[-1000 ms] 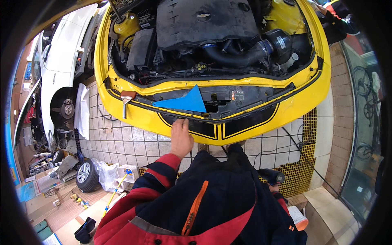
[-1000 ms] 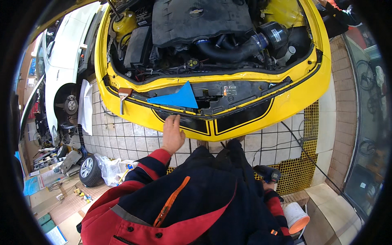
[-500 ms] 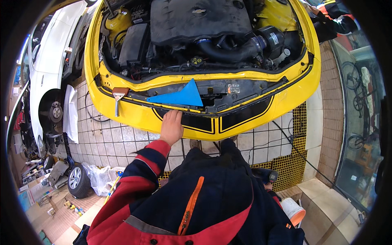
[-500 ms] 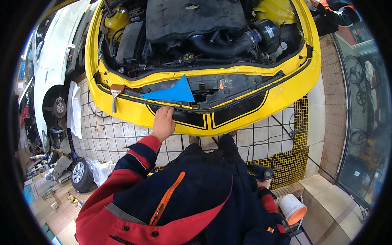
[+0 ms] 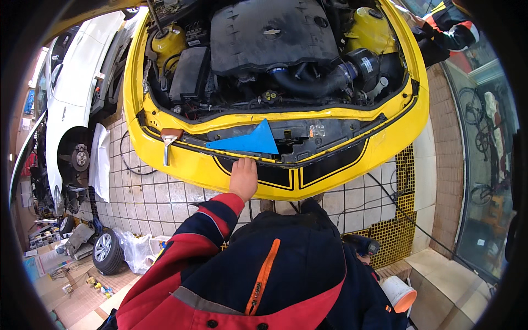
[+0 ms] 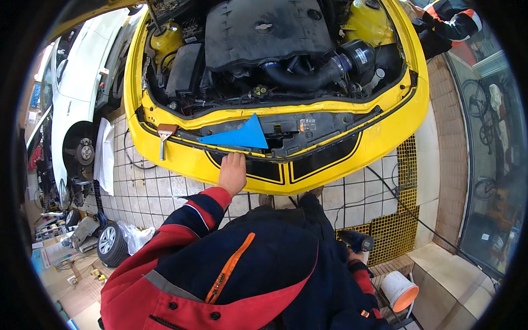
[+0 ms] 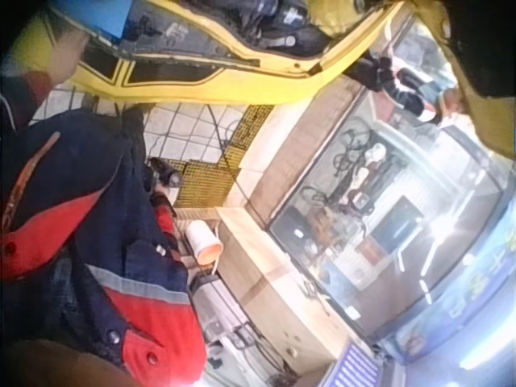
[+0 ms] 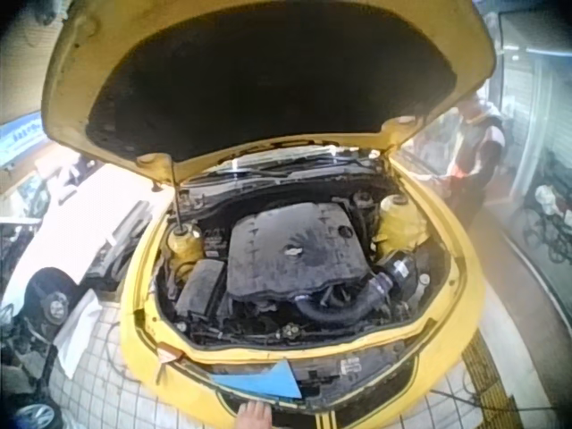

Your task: The person applies a black vinyl decal to the front bumper of a yellow car. They use a blue plastic squeegee to smooth the film and a heat gun to warm and conform the material around the bumper contours. A coworker is visible nearby but does not assist with the decal application.

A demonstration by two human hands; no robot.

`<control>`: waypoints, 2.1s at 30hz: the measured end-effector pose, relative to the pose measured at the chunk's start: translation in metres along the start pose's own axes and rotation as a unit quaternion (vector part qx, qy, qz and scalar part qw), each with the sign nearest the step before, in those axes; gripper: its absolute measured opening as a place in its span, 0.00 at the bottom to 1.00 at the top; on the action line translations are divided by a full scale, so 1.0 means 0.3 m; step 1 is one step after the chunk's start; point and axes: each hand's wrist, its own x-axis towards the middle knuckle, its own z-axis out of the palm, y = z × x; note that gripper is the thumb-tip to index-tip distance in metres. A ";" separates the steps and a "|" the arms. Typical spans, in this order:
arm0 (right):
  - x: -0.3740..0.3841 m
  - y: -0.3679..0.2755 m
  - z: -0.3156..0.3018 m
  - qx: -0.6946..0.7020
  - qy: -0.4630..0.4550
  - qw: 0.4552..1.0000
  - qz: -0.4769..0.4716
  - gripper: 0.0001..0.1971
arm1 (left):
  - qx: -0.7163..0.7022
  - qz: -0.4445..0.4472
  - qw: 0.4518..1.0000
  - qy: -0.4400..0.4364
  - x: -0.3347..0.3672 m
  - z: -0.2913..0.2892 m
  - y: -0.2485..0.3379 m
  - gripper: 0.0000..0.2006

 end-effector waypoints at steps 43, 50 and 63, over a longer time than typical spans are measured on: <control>-0.029 0.164 0.182 0.378 0.020 0.916 0.131 0.14 | -0.138 -0.084 0.985 0.059 -0.217 -0.025 -0.295 0.37; -0.175 -0.686 -0.116 0.367 0.031 0.922 -0.121 0.10 | -0.108 -0.043 0.992 0.044 -0.212 -0.048 -0.326 0.31; -0.827 -1.574 0.282 0.107 -0.276 0.856 -0.423 0.27 | -0.170 0.081 0.981 0.047 -0.132 -0.040 -0.568 0.29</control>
